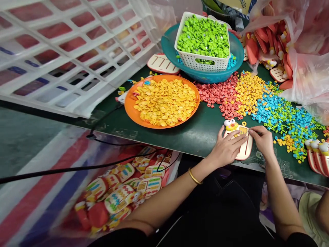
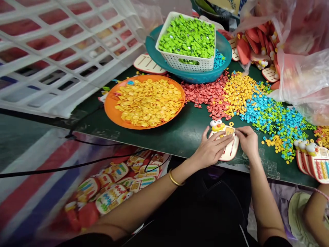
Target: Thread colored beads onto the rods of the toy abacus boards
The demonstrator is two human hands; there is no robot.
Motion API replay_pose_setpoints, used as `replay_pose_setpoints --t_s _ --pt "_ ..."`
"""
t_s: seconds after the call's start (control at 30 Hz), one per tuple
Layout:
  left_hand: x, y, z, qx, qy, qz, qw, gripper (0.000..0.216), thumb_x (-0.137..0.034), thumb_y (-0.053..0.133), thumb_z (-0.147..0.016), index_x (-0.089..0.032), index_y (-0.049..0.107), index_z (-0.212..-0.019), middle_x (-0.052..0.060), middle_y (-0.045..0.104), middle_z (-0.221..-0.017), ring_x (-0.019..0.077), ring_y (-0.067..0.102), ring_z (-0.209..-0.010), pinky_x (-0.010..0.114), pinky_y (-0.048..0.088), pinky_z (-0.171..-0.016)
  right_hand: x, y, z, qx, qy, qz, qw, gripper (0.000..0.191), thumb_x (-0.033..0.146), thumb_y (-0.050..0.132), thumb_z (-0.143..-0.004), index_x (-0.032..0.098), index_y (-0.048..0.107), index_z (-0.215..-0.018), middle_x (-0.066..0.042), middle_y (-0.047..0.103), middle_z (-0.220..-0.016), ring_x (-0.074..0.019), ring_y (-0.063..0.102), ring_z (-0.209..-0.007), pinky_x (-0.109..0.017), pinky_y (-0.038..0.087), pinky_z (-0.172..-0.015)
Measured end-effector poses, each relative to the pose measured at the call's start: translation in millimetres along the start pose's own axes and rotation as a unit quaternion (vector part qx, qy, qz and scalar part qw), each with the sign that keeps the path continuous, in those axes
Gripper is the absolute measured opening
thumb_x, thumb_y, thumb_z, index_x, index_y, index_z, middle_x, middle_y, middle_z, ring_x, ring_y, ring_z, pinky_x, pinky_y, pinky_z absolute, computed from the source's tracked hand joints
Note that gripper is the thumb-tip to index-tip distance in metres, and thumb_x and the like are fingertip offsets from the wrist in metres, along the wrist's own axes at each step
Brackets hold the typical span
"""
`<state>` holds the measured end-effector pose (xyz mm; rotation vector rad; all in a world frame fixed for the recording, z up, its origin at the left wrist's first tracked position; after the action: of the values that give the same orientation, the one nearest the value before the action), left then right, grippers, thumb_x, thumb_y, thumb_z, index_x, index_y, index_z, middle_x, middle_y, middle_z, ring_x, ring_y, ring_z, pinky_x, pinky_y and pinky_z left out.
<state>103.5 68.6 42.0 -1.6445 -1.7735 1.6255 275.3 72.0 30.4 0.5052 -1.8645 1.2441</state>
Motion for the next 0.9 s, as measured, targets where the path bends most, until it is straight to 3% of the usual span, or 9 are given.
replay_pose_setpoints --t_s 0.27,0.37,0.43,0.57,0.73,0.83,0.9 --pt "3 -2 -8 0.000 -0.025 0.029 0.999 0.034 -0.034 0.047 -0.098 -0.026 0.062 -0.128 0.005 0.067 -0.129 0.0252 0.053 -0.124 0.054 0.019 -0.119 28 8 36 -0.003 -0.117 0.108 0.987 0.028 0.027 0.049 -0.094 0.025 0.076 -0.102 -0.007 0.059 -0.090 -0.0202 0.059 -0.086 -0.035 0.053 -0.078" --pt "2 -2 -9 -0.005 -0.015 0.041 0.999 0.025 -0.033 0.048 -0.097 -0.023 0.067 -0.110 0.005 0.069 -0.118 0.0246 0.055 -0.118 0.052 0.022 -0.117 36 13 42 0.054 -0.135 0.089 0.985 0.029 0.026 0.047 -0.096 0.025 0.075 -0.099 -0.007 0.062 -0.090 -0.0191 0.062 -0.087 -0.033 0.053 -0.079" --pt "2 -2 -8 -0.011 -0.008 0.046 0.999 0.021 -0.035 0.050 -0.096 -0.023 0.066 -0.102 0.005 0.070 -0.112 0.0245 0.056 -0.114 0.051 0.023 -0.117 38 13 35 0.089 -0.131 0.061 0.986 0.027 0.026 0.048 -0.096 0.025 0.074 -0.095 -0.006 0.065 -0.090 -0.0188 0.063 -0.087 -0.033 0.053 -0.079" --pt "5 -2 -8 -0.023 -0.014 0.056 0.998 0.018 -0.038 0.055 -0.093 -0.022 0.062 -0.100 0.004 0.068 -0.104 0.0236 0.057 -0.109 0.050 0.025 -0.116 32 -6 8 0.043 -0.089 0.063 0.993 0.017 0.032 0.059 -0.090 0.023 0.072 -0.088 -0.005 0.066 -0.087 -0.0192 0.062 -0.079 -0.033 0.053 -0.073" --pt "7 -4 -7 -0.045 -0.019 0.047 0.998 0.023 -0.042 0.053 -0.093 -0.020 0.059 -0.095 0.008 0.064 -0.106 0.0249 0.054 -0.111 0.048 0.031 -0.113 41 16 31 0.074 -0.117 0.094 0.986 0.021 0.027 0.054 -0.092 0.023 0.072 -0.082 -0.007 0.065 -0.089 -0.0205 0.063 -0.085 -0.034 0.053 -0.080" --pt "9 -4 -7 -0.049 -0.028 0.044 0.997 0.026 -0.045 0.053 -0.093 -0.020 0.057 -0.089 0.009 0.062 -0.105 0.0255 0.054 -0.109 0.048 0.033 -0.112 47 26 43 0.072 -0.118 0.036 0.990 0.021 0.024 0.051 -0.093 0.024 0.072 -0.088 -0.007 0.068 -0.093 -0.0203 0.064 -0.091 -0.035 0.053 -0.084" --pt "11 -3 -7 -0.040 -0.037 0.040 0.998 0.026 -0.046 0.054 -0.091 -0.020 0.058 -0.088 0.009 0.061 -0.105 0.0260 0.053 -0.109 0.049 0.034 -0.111 42 25 32 0.076 -0.105 -0.009 0.991 0.017 0.026 0.054 -0.091 0.023 0.070 -0.087 -0.005 0.068 -0.088 -0.0188 0.064 -0.086 -0.032 0.053 -0.081"
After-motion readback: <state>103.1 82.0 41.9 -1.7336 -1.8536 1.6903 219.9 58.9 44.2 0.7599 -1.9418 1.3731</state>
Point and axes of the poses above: each hand's wrist, its own z-axis away from the middle knuckle, its own y-axis out of the palm, x = y × z, the point moved 9 cm from there along -z, towards the middle knuckle
